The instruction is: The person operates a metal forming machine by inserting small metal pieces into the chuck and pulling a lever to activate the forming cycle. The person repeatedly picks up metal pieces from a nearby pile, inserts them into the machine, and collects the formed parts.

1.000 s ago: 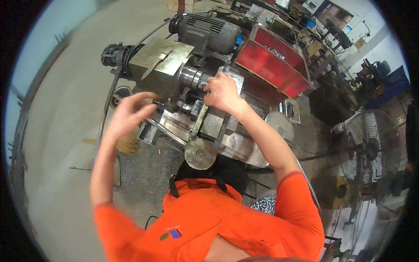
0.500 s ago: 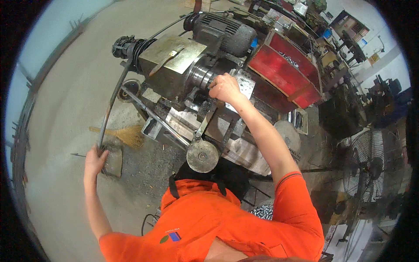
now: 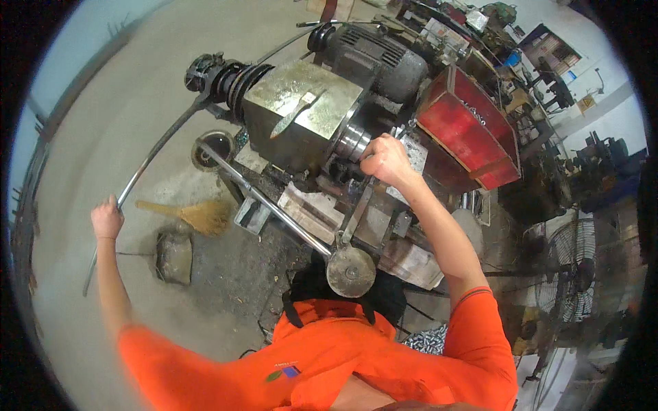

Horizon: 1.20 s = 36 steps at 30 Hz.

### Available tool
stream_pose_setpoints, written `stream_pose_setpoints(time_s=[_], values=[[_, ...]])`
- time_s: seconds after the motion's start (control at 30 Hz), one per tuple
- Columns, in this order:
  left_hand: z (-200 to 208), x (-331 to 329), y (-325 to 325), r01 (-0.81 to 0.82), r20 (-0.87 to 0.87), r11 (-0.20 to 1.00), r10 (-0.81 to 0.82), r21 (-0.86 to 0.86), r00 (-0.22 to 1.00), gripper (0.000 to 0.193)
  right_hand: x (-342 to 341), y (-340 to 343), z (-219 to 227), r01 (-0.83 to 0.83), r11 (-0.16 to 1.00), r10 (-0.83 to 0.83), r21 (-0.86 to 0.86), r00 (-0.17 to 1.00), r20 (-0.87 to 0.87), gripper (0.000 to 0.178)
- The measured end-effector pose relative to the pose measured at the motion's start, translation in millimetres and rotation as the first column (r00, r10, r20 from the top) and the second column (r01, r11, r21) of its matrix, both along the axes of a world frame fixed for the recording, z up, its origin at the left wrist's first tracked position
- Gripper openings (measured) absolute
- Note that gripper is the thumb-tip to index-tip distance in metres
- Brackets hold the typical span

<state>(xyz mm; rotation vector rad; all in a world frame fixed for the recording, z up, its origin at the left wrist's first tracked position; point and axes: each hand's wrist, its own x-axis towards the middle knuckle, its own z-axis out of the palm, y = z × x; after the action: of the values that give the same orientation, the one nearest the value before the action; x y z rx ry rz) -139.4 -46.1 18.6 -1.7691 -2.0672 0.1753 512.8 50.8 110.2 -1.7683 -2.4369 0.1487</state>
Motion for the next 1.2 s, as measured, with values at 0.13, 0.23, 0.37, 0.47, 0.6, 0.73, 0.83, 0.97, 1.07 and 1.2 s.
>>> stream_pose_setpoints(time_s=[0.13,0.23,0.37,0.47,0.6,0.73,0.83,0.97,1.07,1.2], values=[[-6.7,0.2,10.3,-0.047,0.06,0.999,0.047,-0.009,0.997,0.026,0.1,-5.4,0.5,-0.016,0.999,0.02,0.034,0.991,-0.132,0.022],[-8.6,44.2,30.9,-0.072,0.297,0.972,0.002,0.225,0.955,0.023,13.4,-20.7,1.5,-0.113,0.987,0.127,0.111,0.985,-0.12,0.031],[-59.1,158.7,25.9,-0.052,0.584,0.707,-0.538,0.705,0.608,0.028,51.0,-72.2,13.8,-0.102,0.914,0.234,0.392,0.922,-0.307,0.039],[-160.7,212.1,35.5,0.063,0.872,0.982,0.127,-0.177,0.473,0.045,96.8,-124.7,21.0,0.055,0.94,0.084,0.337,0.92,-0.383,0.041],[-160.3,294.6,24.3,0.295,0.521,0.897,-0.088,-0.329,0.849,0.042,172.5,-206.5,11.1,0.272,0.941,-0.187,0.201,0.913,-0.362,0.039],[-145.4,269.3,74.7,0.388,0.216,0.8,-0.323,-0.458,0.921,0.032,234.9,-277.1,-10.7,0.52,0.848,-0.471,0.101,0.827,-0.306,0.038],[-128.9,269.1,67.0,0.379,0.326,0.842,-0.26,-0.384,0.909,0.03,270.0,-323.3,-27.6,0.674,0.736,-0.615,0.064,0.705,-0.353,0.039],[-116.2,248.0,59.1,0.304,0.687,0.925,-0.069,-0.227,0.723,0.033,340.3,-401.9,-94.2,0.883,0.462,-0.881,0.09,0.468,-0.067,0.06],[-105.7,238.6,75.7,0.222,0.966,0.971,0.026,-0.085,0.257,0.046,400.0,-498.5,-152.1,0.884,0.404,-0.914,0.235,0.378,0.149,0.051],[-46.1,272.3,69.2,0.017,0.998,1.0,0.018,-0.017,-0.06,0.054,367.2,-492.8,-147.2,0.959,0.273,-0.942,0.072,0.251,0.224,0.041]])
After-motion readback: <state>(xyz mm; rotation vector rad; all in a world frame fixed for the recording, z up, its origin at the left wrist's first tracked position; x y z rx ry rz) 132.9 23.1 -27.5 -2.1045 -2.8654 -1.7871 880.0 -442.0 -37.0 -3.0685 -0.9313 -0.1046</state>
